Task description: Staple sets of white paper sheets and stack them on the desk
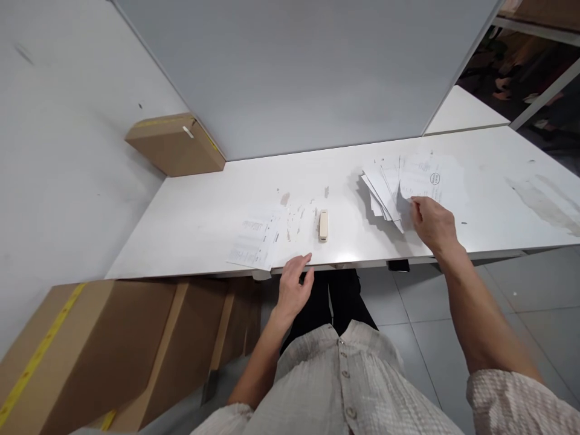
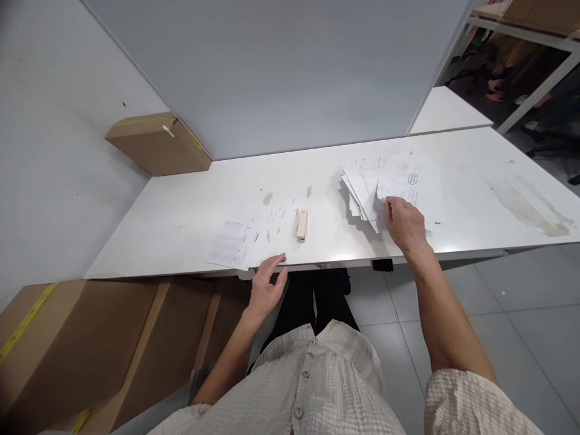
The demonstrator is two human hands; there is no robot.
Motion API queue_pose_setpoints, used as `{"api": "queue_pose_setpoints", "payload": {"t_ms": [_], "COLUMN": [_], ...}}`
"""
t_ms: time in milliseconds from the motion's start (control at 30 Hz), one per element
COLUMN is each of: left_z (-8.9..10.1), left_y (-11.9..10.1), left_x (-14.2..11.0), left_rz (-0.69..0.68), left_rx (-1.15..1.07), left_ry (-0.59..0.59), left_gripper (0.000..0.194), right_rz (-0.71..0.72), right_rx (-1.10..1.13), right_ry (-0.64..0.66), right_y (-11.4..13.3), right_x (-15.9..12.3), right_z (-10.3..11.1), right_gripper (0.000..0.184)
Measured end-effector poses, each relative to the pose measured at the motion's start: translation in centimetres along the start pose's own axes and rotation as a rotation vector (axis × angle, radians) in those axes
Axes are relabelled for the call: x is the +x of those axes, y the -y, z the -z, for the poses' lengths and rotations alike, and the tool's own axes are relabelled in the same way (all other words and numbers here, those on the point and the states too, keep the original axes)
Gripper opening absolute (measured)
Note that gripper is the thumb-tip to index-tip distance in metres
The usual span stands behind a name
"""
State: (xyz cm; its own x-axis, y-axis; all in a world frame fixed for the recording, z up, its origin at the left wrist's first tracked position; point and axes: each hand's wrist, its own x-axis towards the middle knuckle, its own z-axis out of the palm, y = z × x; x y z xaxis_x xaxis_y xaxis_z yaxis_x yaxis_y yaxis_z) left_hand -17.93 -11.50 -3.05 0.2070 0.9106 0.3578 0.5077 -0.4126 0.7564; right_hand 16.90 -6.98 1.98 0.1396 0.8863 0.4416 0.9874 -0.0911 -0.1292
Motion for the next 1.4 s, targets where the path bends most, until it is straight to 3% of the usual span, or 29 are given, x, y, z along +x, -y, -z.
{"api": "queue_pose_setpoints", "payload": {"t_ms": [100, 200, 267, 400, 533, 600, 700, 733, 800, 900, 1000, 1067, 1167, 1400], "left_z": [-1.4, -3.1, -4.4, -6.9, -8.4, -8.3, -7.1, -6.5, -5.5, -4.4, -4.0, -3.8, -3.6, -3.8], "left_y": [-1.8, -3.2, -3.7, -4.0, -4.1, -3.9, -3.4, -3.2, -2.8, -2.2, -1.5, -1.1, -0.5, 0.8], "left_x": [0.4, 2.2, 4.0, 7.5, 8.3, 7.4, 5.2, 4.5, 3.1, 1.6, 0.7, 0.2, -0.3, -0.4], "left_rz": [0.328, 0.676, 0.827, 0.859, 0.814, 0.819, 0.781, 0.769, 0.769, 0.783, 0.771, 0.751, 0.744, 0.645], "left_rx": [-0.52, -1.06, -1.249, -1.281, -1.164, -1.101, -1.039, -1.025, -0.995, -0.928, -0.834, -0.763, -0.725, -0.656], "left_ry": [0.159, 0.394, 0.485, 0.455, 0.307, 0.272, 0.279, 0.274, 0.247, 0.233, 0.209, 0.177, 0.181, 0.186], "left_gripper": [0.038, 0.057, 0.065, 0.055, 0.04, 0.039, 0.039, 0.039, 0.038, 0.037, 0.037, 0.038, 0.041, 0.046], "right_rz": [0.047, 0.227, 0.317, 0.386, 0.479, 0.367, -0.136, -0.314, -0.572, -0.776, -0.969, -1.032, -1.009, -0.884], "right_rx": [0.095, 0.158, 0.181, 0.238, 0.441, 0.526, 0.496, 0.492, 0.644, 1.166, 1.455, 1.476, 1.392, 1.314], "right_ry": [-0.076, -0.018, 0.034, 0.085, 0.155, 0.092, -0.066, -0.045, 0.131, 0.4, 0.36, 0.288, 0.244, 0.391], "right_y": [2.8, 6.2, 7.8, 8.9, 8.8, 8.3, 6.7, 6.1, 5.4, 6.0, 8.0, 8.9, 9.2, 8.0], "right_x": [-1.9, -4.7, -6.2, -7.5, -7.9, -8.3, -9.6, -10.2, -11.7, -13.8, -15.0, -15.2, -15.5, -16.2], "right_z": [1.5, 1.7, 1.0, -0.3, 0.5, 1.2, 1.6, 1.4, 0.4, -1.7, -3.7, -4.6, -5.4, -4.9], "right_gripper": [0.03, 0.026, 0.023, 0.024, 0.021, 0.016, 0.019, 0.025, 0.035, 0.038, 0.035, 0.036, 0.034, 0.031]}}
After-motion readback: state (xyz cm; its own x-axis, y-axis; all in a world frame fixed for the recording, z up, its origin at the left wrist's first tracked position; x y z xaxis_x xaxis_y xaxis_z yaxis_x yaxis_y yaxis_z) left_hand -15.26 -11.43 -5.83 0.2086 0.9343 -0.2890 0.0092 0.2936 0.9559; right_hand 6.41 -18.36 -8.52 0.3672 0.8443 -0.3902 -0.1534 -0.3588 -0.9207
